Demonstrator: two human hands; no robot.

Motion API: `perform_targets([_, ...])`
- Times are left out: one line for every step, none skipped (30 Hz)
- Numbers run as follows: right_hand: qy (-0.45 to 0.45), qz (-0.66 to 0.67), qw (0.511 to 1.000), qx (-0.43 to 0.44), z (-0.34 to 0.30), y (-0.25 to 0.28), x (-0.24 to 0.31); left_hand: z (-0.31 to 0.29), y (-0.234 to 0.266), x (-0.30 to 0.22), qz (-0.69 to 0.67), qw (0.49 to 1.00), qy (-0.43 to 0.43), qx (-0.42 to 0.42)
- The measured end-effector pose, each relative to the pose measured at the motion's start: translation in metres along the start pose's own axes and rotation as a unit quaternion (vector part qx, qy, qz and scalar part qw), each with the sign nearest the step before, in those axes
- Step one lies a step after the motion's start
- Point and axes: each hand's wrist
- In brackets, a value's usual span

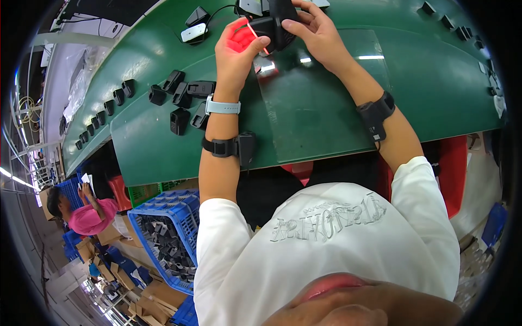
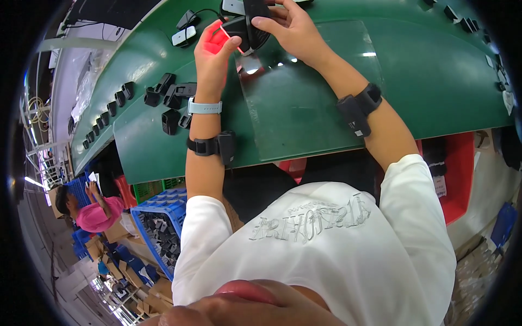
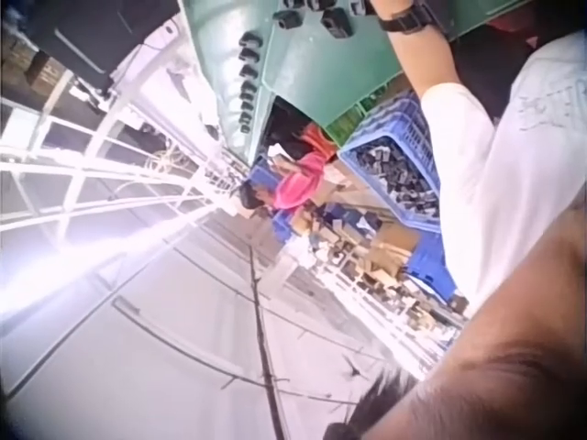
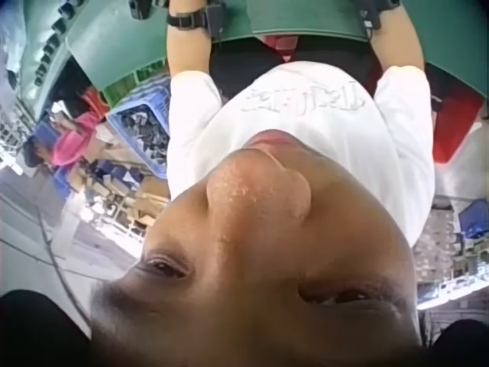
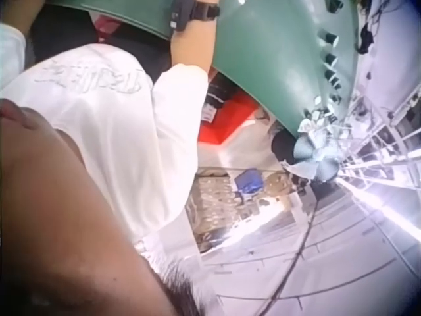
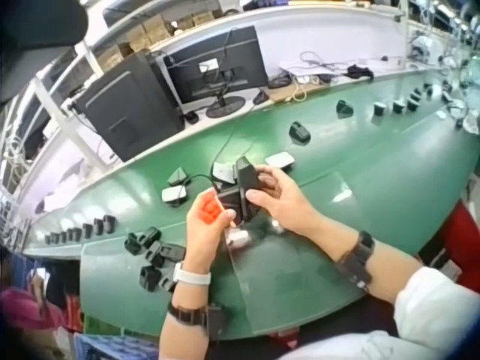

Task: The person picks up a charging dock and a cable, connects them, and then places a computer mouse onto the dock. After checking the connection, the person removes the mouse and dock, and repeats the process with another set of components.

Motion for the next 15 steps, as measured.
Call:
perform_targets([0.0, 0.0, 1.0, -0.002, 0.001, 0.001, -0.002, 0.0, 0.001, 0.001, -0.001, 1.0, 0.009, -0.003])
perform_targets([0.005, -0.012, 1.0, 0.005, 0.003, 0.003, -0.005, 0.001, 0.002, 0.002, -0.001, 1.0, 0.009, -0.001])
perform_targets([0.011, -0.021, 1.0, 0.013, 0.002, 0.004, -0.006, 0.002, 0.001, 0.001, -0.001, 1.0, 0.018, 0.003])
perform_targets([0.012, -0.02, 1.0, 0.011, 0.001, 0.004, -0.006, 0.002, -0.001, 0.001, -0.001, 1.0, 0.027, 0.007])
perform_targets([0.03, -0.021, 0.999, 0.011, 0.0, 0.004, -0.005, 0.002, -0.002, 0.001, 0.0, 1.0, 0.028, 0.009])
perform_targets([0.047, -0.023, 0.999, 0.01, -0.001, 0.003, -0.006, 0.002, 0.0, 0.004, 0.004, 1.0, 0.027, 0.012])
perform_targets([0.049, -0.023, 0.999, 0.007, -0.001, 0.004, -0.007, 0.003, 0.001, 0.007, 0.008, 1.0, 0.026, 0.015])
perform_targets([0.093, -0.122, 0.988, 0.015, -0.001, 0.005, -0.007, 0.004, 0.003, 0.008, 0.008, 0.999, 0.027, 0.02])
perform_targets([0.134, -0.219, 0.966, 0.023, -0.002, 0.006, -0.008, 0.003, 0.006, 0.01, -0.001, 0.998, 0.04, 0.038])
perform_targets([0.166, -0.297, 0.94, 0.02, -0.011, -0.004, 0.013, 0.002, 0.006, 0.008, -0.009, 0.997, 0.053, 0.052])
perform_targets([0.165, -0.295, 0.941, 0.02, -0.016, -0.009, 0.016, -0.001, 0.006, 0.006, -0.007, 0.997, 0.054, 0.051])
perform_targets([0.217, -0.319, 0.922, 0.023, -0.018, -0.012, 0.019, -0.002, 0.0, 0.0, -0.026, 0.997, 0.038, 0.058])
perform_targets([0.267, -0.343, 0.9, 0.026, -0.019, -0.015, 0.021, -0.003, -0.004, -0.004, -0.045, 0.997, 0.022, 0.064])
perform_targets([0.307, -0.356, 0.882, 0.029, -0.02, -0.019, 0.024, -0.004, 0.001, -0.003, -0.015, 0.998, 0.036, 0.057])
perform_targets([0.306, -0.356, 0.883, 0.025, -0.019, -0.017, 0.021, -0.003, -0.001, -0.003, -0.015, 0.997, 0.039, 0.06])
Point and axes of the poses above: each hand's wrist, its own z-axis towards the middle knuckle, its own y-axis out of the back of the hand, x = y × z
